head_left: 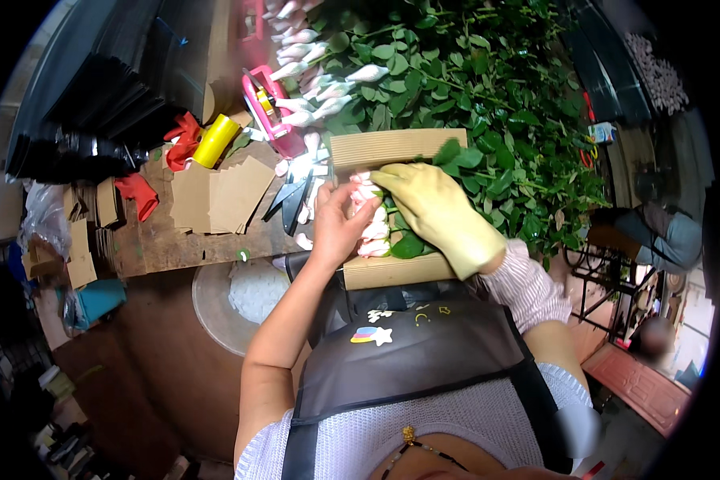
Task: The person arranges white tulips and green leafy stems into a cardboard box. They place the flowers and leaves into the box, adjusting their positions to fit them neatly.
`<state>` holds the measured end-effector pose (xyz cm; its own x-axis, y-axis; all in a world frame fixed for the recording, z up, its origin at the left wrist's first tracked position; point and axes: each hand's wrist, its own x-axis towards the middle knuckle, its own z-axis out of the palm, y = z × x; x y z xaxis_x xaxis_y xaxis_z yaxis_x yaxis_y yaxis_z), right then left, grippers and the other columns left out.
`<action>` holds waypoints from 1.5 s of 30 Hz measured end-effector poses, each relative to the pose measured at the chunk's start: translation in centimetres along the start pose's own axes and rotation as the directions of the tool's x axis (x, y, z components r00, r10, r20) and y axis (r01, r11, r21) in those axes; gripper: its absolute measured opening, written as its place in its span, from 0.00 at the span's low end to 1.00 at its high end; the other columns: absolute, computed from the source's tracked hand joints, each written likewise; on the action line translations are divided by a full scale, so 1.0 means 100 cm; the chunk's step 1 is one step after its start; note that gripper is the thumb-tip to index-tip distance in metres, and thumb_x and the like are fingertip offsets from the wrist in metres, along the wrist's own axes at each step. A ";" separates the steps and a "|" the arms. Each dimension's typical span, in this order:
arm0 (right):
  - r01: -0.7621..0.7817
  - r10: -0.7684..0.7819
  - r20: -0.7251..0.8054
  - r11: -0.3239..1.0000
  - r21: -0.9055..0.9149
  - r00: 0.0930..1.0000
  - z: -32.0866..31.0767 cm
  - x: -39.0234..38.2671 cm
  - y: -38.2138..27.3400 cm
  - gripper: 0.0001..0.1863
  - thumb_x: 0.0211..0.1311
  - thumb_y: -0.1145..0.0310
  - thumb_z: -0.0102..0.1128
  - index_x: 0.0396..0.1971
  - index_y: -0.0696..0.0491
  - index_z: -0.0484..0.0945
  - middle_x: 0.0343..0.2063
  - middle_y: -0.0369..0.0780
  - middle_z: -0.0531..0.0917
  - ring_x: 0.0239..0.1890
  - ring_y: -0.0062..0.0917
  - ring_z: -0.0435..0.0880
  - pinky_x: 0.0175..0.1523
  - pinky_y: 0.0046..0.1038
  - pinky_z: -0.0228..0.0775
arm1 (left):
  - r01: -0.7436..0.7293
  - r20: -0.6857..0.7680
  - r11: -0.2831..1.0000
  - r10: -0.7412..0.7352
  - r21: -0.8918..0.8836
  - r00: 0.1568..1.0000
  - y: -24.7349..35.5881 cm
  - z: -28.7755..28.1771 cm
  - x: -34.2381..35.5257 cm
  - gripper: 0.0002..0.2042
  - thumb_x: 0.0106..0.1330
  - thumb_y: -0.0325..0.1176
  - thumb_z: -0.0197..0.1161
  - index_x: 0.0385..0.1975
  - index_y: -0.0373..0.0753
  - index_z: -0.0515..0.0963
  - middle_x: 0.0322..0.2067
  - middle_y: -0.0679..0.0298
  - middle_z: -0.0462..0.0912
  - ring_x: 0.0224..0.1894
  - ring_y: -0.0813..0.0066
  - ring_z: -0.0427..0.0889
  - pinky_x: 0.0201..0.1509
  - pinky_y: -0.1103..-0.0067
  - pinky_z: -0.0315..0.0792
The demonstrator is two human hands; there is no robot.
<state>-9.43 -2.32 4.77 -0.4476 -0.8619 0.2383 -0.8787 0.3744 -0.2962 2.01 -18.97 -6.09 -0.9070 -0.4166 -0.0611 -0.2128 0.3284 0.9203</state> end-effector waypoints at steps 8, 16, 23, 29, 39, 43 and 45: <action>-0.386 0.479 -0.135 0.819 0.425 0.867 -0.058 -0.047 -0.022 0.19 0.71 0.71 0.62 0.60 0.54 0.81 0.54 0.44 0.85 0.56 0.37 0.82 0.64 0.35 0.71 | 0.148 -0.320 0.491 0.287 0.858 0.903 -0.068 -0.119 0.021 0.31 0.58 0.34 0.74 0.62 0.34 0.72 0.59 0.46 0.77 0.62 0.47 0.73 0.67 0.60 0.68; -0.368 0.409 -0.031 0.849 0.380 0.912 -0.040 -0.042 -0.035 0.18 0.70 0.69 0.65 0.58 0.52 0.83 0.54 0.41 0.86 0.56 0.33 0.82 0.64 0.34 0.71 | 0.205 -0.217 0.506 -0.035 0.838 0.975 -0.105 -0.172 0.041 0.36 0.52 0.46 0.80 0.59 0.37 0.74 0.49 0.54 0.82 0.55 0.51 0.79 0.59 0.58 0.70; -0.396 0.402 0.044 0.869 0.296 0.915 -0.028 -0.019 -0.045 0.18 0.68 0.69 0.66 0.58 0.50 0.83 0.48 0.40 0.88 0.53 0.31 0.84 0.60 0.31 0.74 | 0.222 -0.255 0.587 -0.027 0.779 0.967 -0.087 -0.135 0.023 0.47 0.39 0.54 0.84 0.60 0.36 0.74 0.53 0.56 0.76 0.58 0.56 0.73 0.58 0.61 0.69; -0.516 0.492 0.160 0.832 0.203 0.856 -0.029 0.009 -0.054 0.18 0.64 0.65 0.71 0.53 0.49 0.86 0.42 0.39 0.88 0.43 0.27 0.86 0.51 0.29 0.79 | 0.225 -0.277 0.669 -0.030 0.708 0.960 -0.095 -0.137 0.018 0.48 0.38 0.49 0.86 0.63 0.38 0.73 0.54 0.56 0.76 0.60 0.56 0.72 0.61 0.62 0.67; -0.703 0.678 0.195 0.660 0.265 0.709 -0.037 0.015 -0.045 0.14 0.70 0.64 0.67 0.51 0.53 0.87 0.38 0.37 0.90 0.36 0.17 0.88 0.43 0.21 0.78 | 0.015 -0.338 0.846 0.197 0.534 0.920 -0.063 -0.121 -0.002 0.35 0.51 0.47 0.81 0.59 0.39 0.77 0.52 0.55 0.75 0.59 0.55 0.72 0.62 0.63 0.66; -0.780 0.720 0.308 0.605 0.160 0.622 -0.037 0.030 -0.045 0.17 0.72 0.61 0.65 0.55 0.51 0.85 0.29 0.36 0.89 0.30 0.15 0.87 0.38 0.20 0.77 | -0.060 -0.133 0.993 0.047 -0.099 0.990 -0.012 -0.056 -0.021 0.17 0.63 0.45 0.75 0.47 0.43 0.86 0.46 0.56 0.74 0.54 0.58 0.72 0.61 0.67 0.66; -0.780 0.719 0.329 0.617 0.104 0.612 -0.033 0.035 -0.045 0.17 0.71 0.60 0.64 0.55 0.50 0.85 0.28 0.36 0.89 0.29 0.15 0.87 0.38 0.20 0.77 | -0.051 -0.156 0.987 0.027 -0.149 0.987 0.003 -0.027 -0.025 0.18 0.64 0.45 0.74 0.49 0.44 0.86 0.44 0.59 0.72 0.55 0.60 0.70 0.63 0.68 0.65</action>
<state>-7.55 -5.89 10.04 -0.8510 -0.3710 -0.3718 -0.1752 0.8678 -0.4650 5.20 -20.13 -4.57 -0.8445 -0.5350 0.0254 -0.1095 0.2188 0.9696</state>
